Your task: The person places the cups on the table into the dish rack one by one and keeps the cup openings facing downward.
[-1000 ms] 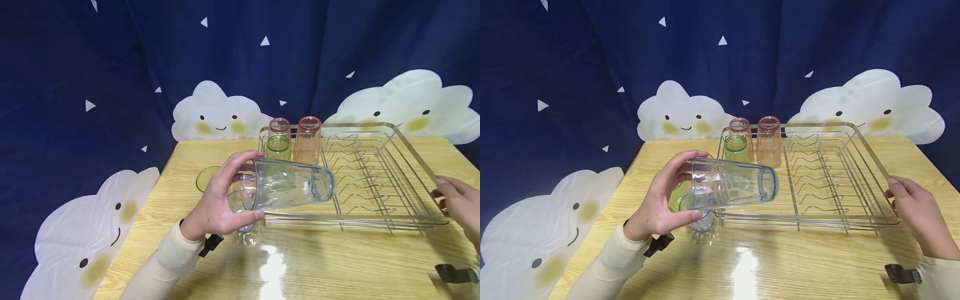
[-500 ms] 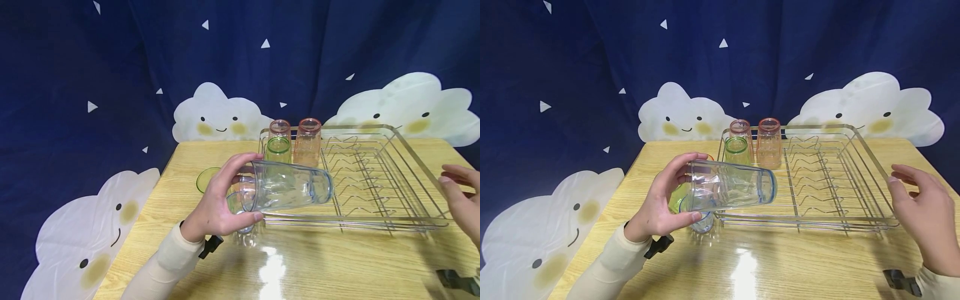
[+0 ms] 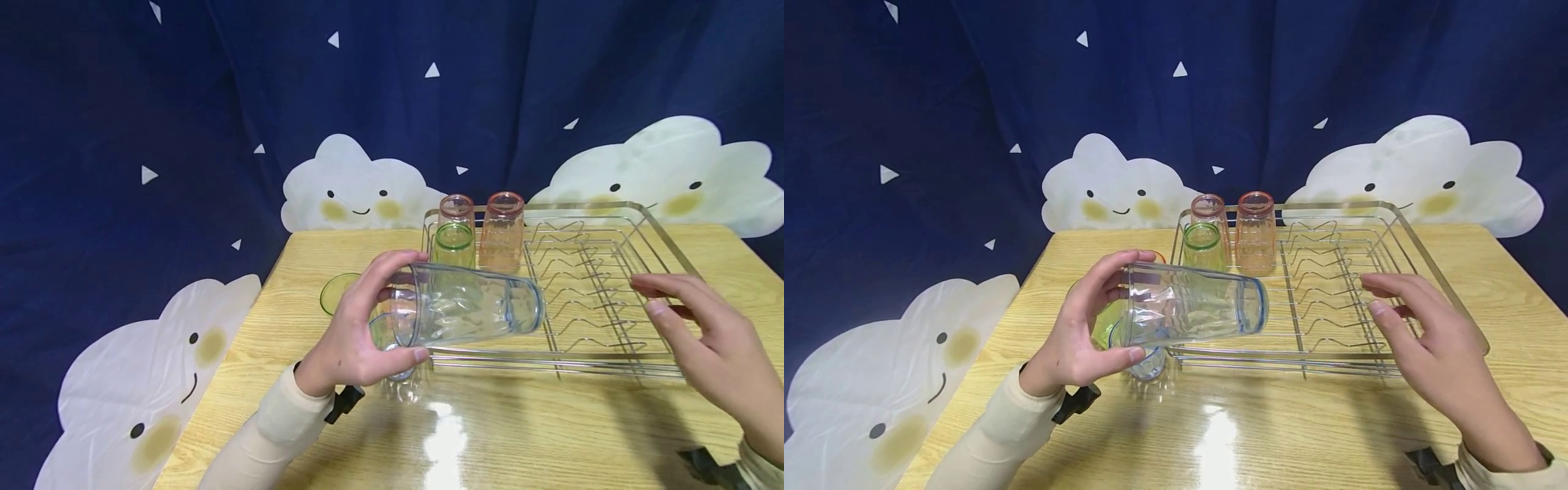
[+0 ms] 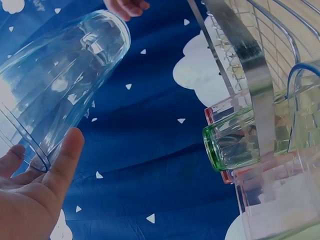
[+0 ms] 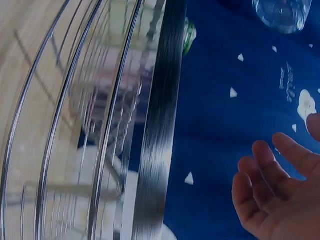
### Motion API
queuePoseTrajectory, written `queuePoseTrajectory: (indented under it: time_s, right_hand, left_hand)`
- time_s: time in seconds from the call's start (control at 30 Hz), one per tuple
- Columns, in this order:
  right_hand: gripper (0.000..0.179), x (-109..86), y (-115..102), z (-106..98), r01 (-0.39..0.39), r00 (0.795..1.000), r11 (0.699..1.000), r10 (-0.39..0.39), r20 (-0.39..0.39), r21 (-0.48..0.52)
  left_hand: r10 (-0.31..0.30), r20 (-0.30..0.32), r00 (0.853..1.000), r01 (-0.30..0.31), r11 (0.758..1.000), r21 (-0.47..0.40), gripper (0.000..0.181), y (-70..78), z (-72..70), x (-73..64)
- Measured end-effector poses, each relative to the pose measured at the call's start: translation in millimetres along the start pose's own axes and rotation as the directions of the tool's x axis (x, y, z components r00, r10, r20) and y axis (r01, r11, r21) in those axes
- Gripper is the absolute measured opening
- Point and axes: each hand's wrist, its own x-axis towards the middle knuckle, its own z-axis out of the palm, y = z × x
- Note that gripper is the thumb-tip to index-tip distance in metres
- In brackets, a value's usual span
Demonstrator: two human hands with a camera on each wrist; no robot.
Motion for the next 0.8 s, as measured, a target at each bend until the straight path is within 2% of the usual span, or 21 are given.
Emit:
queuePoseTrajectory:
  time_s: [0.07, 0.17, 0.4, 0.6, 0.8]
  right_hand:
    - [0.034, 1.0, -7, 3, 0.059, 0.998, 0.998, -0.06, 0.015, 0.032]
    - [0.039, 1.8, -15, 9, 0.093, 0.994, 0.994, -0.096, 0.053, 0.061]
    - [0.046, 1.5, -20, 20, 0.092, 0.983, 0.983, -0.115, 0.142, 0.162]
    - [0.057, 2.7, -27, 27, 0.134, 0.961, 0.965, -0.182, 0.206, 0.225]
    - [0.064, 5.4, -35, 33, 0.137, 0.944, 0.944, -0.216, 0.251, 0.3]
  left_hand:
    - [0.002, 0.003, 1.0, -0.002, 1.0, -0.006, 0.091, -1.2, 1.3, 0.3]
    - [-0.006, 0.01, 1.0, 0.006, 1.0, -0.015, 0.091, -1.9, 4.2, 0.8]
    - [-0.004, 0.011, 1.0, 0.004, 1.0, -0.021, 0.092, -1.4, 8.3, 1.1]
    - [-0.007, 0.009, 1.0, 0.007, 1.0, -0.023, 0.092, -1.0, 9.3, 1.6]
    - [0.003, 0.008, 1.0, -0.003, 1.0, -0.029, 0.093, -1.4, 11.7, 2.0]
